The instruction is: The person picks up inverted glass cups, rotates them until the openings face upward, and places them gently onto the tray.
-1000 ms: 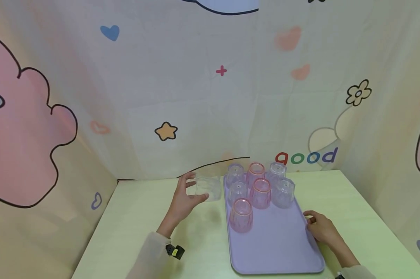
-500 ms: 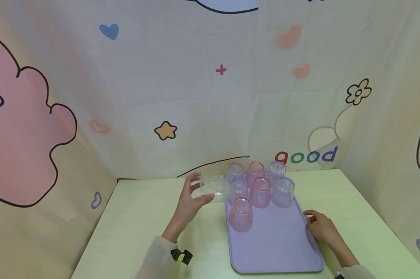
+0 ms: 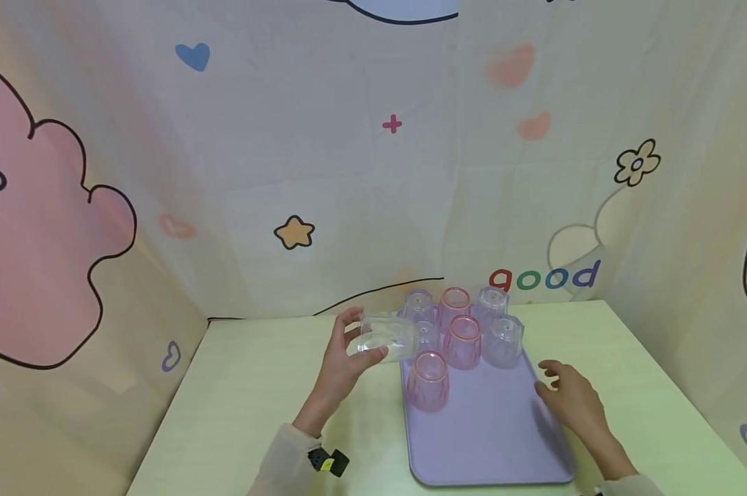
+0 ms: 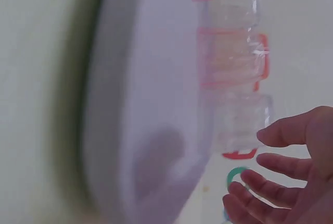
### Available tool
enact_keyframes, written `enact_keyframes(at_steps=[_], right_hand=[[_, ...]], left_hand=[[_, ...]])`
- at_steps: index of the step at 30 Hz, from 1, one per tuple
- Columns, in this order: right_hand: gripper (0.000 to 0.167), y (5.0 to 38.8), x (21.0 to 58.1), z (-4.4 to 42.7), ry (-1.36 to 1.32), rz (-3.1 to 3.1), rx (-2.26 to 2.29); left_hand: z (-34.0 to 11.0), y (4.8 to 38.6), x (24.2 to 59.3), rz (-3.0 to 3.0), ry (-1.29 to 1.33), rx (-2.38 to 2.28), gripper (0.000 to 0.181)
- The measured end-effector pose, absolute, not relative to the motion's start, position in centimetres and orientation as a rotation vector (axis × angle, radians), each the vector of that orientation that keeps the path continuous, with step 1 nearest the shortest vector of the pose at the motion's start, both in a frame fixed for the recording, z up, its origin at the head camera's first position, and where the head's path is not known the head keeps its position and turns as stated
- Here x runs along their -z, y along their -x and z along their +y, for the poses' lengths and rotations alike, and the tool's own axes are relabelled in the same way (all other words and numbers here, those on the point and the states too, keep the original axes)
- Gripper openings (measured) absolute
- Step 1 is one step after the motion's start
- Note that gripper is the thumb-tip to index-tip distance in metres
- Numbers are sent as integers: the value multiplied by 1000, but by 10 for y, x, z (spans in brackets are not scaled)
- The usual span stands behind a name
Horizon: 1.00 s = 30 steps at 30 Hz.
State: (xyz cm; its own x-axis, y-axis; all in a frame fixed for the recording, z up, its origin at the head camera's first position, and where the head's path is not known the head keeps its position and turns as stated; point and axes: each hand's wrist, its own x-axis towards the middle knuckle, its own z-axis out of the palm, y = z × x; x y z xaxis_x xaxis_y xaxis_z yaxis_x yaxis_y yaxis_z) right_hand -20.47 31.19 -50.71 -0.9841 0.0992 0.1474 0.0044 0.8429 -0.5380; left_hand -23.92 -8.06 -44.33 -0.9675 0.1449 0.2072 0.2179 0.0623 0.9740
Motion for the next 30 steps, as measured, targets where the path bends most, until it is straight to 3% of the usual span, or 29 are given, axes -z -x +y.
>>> enact_keyframes(at_steps=[11, 24, 30], right_hand=[[32, 198, 470, 266, -147, -2473, -960], [39, 198, 446, 221, -508, -2373, -1290], [52, 198, 438, 201, -664, -2312, -1482]], left_hand=[[-72, 230, 439, -2209, 401, 2142, 75], [-63, 217, 432, -2153, 462, 2192, 75], [-57, 214, 430, -2134, 485, 2211, 75]])
